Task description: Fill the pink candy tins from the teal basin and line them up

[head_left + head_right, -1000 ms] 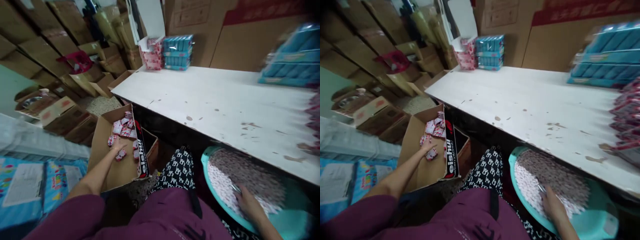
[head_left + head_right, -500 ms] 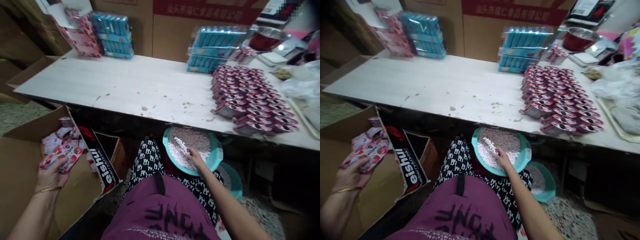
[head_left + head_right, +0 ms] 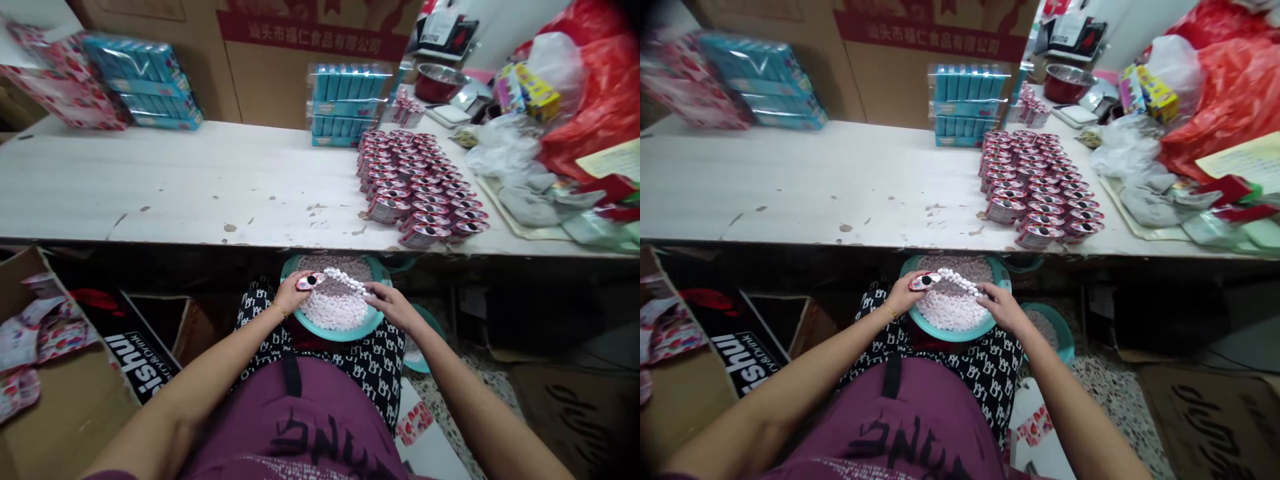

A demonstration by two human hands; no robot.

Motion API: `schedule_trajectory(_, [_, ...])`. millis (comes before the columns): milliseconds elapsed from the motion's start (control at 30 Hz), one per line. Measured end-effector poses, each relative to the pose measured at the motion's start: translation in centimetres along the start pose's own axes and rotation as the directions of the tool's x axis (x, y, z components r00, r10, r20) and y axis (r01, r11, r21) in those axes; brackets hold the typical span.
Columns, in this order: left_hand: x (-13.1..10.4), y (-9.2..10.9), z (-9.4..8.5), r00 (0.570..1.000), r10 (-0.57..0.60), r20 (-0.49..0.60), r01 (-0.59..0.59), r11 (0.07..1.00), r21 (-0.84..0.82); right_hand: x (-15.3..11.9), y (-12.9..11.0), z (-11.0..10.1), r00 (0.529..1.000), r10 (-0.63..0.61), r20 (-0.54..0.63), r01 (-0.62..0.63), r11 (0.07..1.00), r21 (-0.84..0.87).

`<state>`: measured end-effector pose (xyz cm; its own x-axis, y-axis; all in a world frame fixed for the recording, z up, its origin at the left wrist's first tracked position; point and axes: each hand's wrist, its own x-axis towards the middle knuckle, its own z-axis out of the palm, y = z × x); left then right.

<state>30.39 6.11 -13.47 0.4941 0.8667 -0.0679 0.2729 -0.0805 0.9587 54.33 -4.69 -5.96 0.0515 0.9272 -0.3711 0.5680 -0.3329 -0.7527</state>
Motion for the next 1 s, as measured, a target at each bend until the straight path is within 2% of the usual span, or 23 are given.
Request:
schedule_trajectory(67, [0.7, -0.3, 1.5, 0.998, 0.059, 0.037, -0.061, 0.996, 0.059, 0.1, -1.1, -1.0, 0.999, -0.008, 0.031, 0.012, 0.991, -0.130])
schedule_trajectory(133, [1.1, -0.3, 2.4, 0.993, 0.097, 0.069, -0.103, 0.992, 0.078, 0.3, -2.2, -1.5, 0.997, -0.008, 0.076, 0.033, 0.946, -0.324])
schedule_trajectory(267, [1.1, -0.3, 3.4, 0.986, 0.133, 0.097, -0.142, 0.986, 0.086, 1.1, -5.3, -1.2, 0.988, 0.058, 0.146, 0.057, 0.732, -0.679])
schedule_trajectory(367, [1.2, -0.6, 3.8, 0.988, 0.130, 0.082, -0.137, 0.986, 0.090, 1.7, -8.1, -0.4, 0.980, 0.136, 0.148, 0.039, 0.592, -0.805])
schedule_trajectory(433, [1.3, -0.7, 3.9, 0.990, 0.118, 0.072, -0.125, 0.987, 0.098, 1.8, -9.6, -0.3, 0.977, 0.156, 0.146, 0.038, 0.544, -0.838])
schedule_trajectory(500, [1.3, -0.9, 3.7, 0.993, 0.097, 0.064, -0.103, 0.989, 0.103, 1.6, -10.1, -0.7, 0.979, 0.145, 0.143, 0.046, 0.528, -0.848])
schedule_trajectory(600, [1.0, -0.9, 2.5, 0.996, 0.086, 0.015, -0.087, 0.992, 0.087, 1.1, -7.9, -1.8, 0.989, 0.115, 0.091, 0.016, 0.534, -0.846])
schedule_trajectory(700, [0.2, -1.0, 0.2, 0.993, 0.078, -0.094, -0.073, 0.996, 0.048, 1.3, -2.9, -0.7, 0.979, 0.203, 0.033, -0.094, 0.584, -0.807])
schedule_trajectory(767, [-0.4, -1.1, -1.3, 0.986, 0.022, -0.167, -0.020, 1.000, 0.013, 2.4, 0.3, 1.9, 0.953, 0.301, 0.043, -0.179, 0.668, -0.722])
schedule_trajectory(833, [-0.8, -1.3, -2.4, 0.974, -0.061, -0.220, 0.054, 0.998, -0.039, 3.9, 2.4, 5.5, 0.940, 0.336, 0.068, -0.226, 0.757, -0.613])
schedule_trajectory(933, [-1.2, -1.4, -3.4, 0.950, -0.158, -0.270, 0.135, 0.986, -0.099, 6.2, 3.6, 9.9, 0.953, 0.290, 0.089, -0.211, 0.845, -0.491])
schedule_trajectory(1000, [-1.4, -1.5, -3.7, 0.944, -0.175, -0.278, 0.153, 0.983, -0.101, 7.0, 4.0, 10.8, 0.963, 0.251, 0.102, -0.189, 0.892, -0.411])
